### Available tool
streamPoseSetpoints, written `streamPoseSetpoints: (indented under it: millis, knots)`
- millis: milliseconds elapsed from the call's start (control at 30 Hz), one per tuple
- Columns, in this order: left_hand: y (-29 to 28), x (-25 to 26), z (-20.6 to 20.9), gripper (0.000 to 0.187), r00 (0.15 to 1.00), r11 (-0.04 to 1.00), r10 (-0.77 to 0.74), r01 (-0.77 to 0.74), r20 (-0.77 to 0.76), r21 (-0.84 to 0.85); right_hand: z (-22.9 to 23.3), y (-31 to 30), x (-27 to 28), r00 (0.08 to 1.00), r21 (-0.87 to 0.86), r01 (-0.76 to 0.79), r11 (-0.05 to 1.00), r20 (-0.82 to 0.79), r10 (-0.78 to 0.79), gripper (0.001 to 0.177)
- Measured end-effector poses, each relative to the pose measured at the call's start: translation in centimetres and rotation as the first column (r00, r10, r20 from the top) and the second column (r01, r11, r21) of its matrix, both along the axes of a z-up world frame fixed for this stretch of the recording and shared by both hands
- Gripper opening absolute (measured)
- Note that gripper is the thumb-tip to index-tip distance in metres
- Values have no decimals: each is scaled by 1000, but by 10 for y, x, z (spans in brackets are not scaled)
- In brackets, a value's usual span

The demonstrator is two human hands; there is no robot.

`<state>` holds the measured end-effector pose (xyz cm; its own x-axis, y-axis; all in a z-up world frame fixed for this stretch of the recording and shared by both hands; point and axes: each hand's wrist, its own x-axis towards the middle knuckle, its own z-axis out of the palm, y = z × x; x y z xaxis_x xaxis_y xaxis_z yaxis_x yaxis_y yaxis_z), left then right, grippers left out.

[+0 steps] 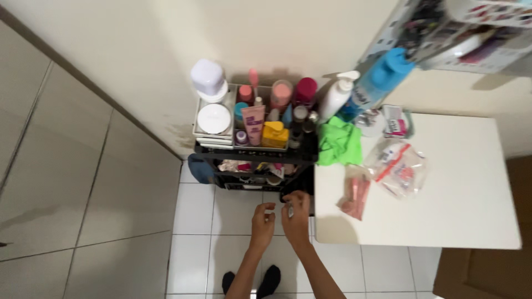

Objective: The person organizes personal care items by moving them from a rolling cart to a white table. They handle bottles, brushes, hair accessories, and small packaged items, placing them on the table surface.

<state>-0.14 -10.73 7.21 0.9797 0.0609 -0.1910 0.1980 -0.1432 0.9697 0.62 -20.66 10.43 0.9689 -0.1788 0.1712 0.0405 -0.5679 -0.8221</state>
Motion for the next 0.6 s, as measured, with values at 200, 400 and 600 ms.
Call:
streamPoseSetpoints:
  millis: [200,400,600]
  knots:
    - [22,27,-51,20,998,998,-54,55,15,-35,-80,15,39,987,-31,65,997,-147,-68,19]
    - [36,74,-113,12,994,987,-46,30,97,157,-135,17,96,989,-221,141,965,-14,-147,19]
    - [51,71,-126,15,995,995,-64,70,-76,70,-150,23,136,965,-276,229,933,-64,-256,15]
